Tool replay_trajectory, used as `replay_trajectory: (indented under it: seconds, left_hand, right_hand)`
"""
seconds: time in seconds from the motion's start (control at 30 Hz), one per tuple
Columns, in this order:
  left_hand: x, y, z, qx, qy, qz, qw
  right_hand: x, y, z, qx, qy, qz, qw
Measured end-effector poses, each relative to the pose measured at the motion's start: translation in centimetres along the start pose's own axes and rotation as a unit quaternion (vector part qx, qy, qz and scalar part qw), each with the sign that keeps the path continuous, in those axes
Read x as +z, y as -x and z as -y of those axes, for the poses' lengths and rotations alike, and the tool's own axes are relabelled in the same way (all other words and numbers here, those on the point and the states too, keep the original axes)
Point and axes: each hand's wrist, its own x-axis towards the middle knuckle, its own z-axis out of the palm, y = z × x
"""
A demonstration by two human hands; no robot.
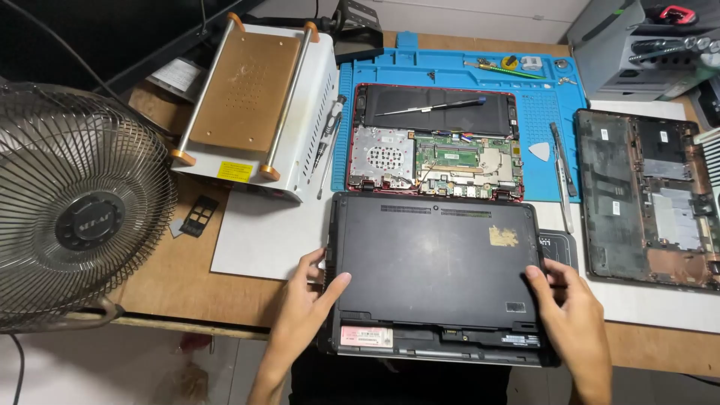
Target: Disassembling laptop computers to access and inspect internal components like RAM and storage.
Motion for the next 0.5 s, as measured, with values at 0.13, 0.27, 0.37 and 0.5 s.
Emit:
replay_trajectory:
  seconds: [0.13, 0.27, 0.37, 0.5]
  left_hand:
    - [0.0, -0.4, -0.9, -0.035, 0.098, 0.067, 0.992]
    - [-0.2, -0.4, -0.2, 0.004, 0.138, 0.068, 0.988]
    - [-0.8, 0.7, -0.8, 0.058, 0.205, 0.075, 0.974]
    - [-2.1, 2.2, -1.2, 0.102, 0.29, 0.071, 0.949]
  right_hand:
    - [-1.5, -0.8, -1.5, 0.058, -0.114, 0.082, 0.988]
    - [-0.8, -1.1, -3.5, 0.077, -0.196, 0.092, 0.973]
    - [-0.8, -0.7, -3.4, 0.071, -0.251, 0.082, 0.962]
    - [-1.4, -1.5, -3.2, -0.009, -0.353, 0.085, 0.932]
